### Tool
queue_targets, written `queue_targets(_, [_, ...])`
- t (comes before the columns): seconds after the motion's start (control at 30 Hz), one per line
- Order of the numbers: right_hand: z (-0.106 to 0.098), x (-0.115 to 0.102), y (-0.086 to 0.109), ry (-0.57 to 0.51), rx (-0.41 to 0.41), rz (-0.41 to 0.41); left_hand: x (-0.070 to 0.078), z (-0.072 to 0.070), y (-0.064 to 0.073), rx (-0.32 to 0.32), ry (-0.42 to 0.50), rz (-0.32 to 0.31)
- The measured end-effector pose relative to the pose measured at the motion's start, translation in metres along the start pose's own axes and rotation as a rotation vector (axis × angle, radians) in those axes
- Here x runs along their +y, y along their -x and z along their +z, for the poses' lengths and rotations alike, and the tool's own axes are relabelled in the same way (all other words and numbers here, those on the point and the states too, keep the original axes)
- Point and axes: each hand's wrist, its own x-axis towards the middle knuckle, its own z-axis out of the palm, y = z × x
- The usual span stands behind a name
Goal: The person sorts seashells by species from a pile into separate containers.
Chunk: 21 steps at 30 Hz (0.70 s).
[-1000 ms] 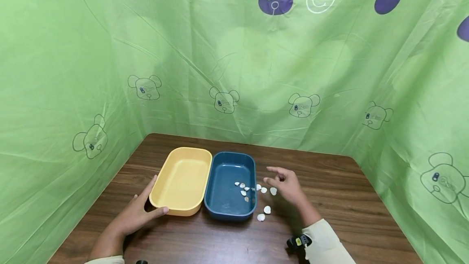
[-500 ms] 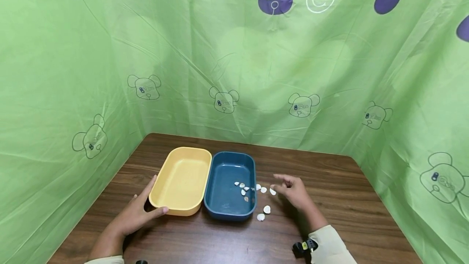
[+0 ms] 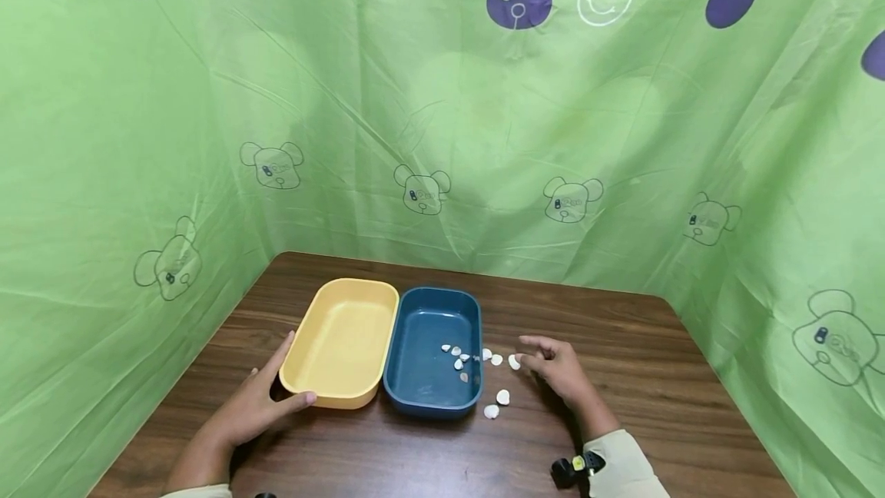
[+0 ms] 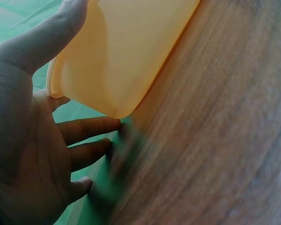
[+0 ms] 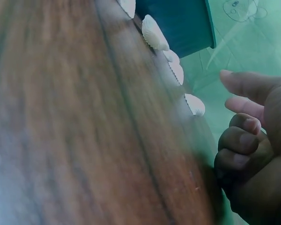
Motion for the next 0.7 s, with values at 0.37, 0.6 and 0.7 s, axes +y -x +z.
queue_targets(0.37, [0.0043, 0.0093, -0.0020, -0.007, 0.011, -0.004, 0.0011, -0.0033, 0.0000, 0.003, -0.006, 0.016])
queue_targets(0.6, [0.0030, 0.0103, -0.0018, 0.052, 0.018, -0.006, 0.0017, -0.0019, 0.0005, -0.004, -0.017, 0.008])
queue_targets(0.7, [0.0015, 0.0116, -0.0015, 0.109, 0.001, -0.025, 0.0021, -0.0008, 0.0008, -0.009, -0.010, -0.005])
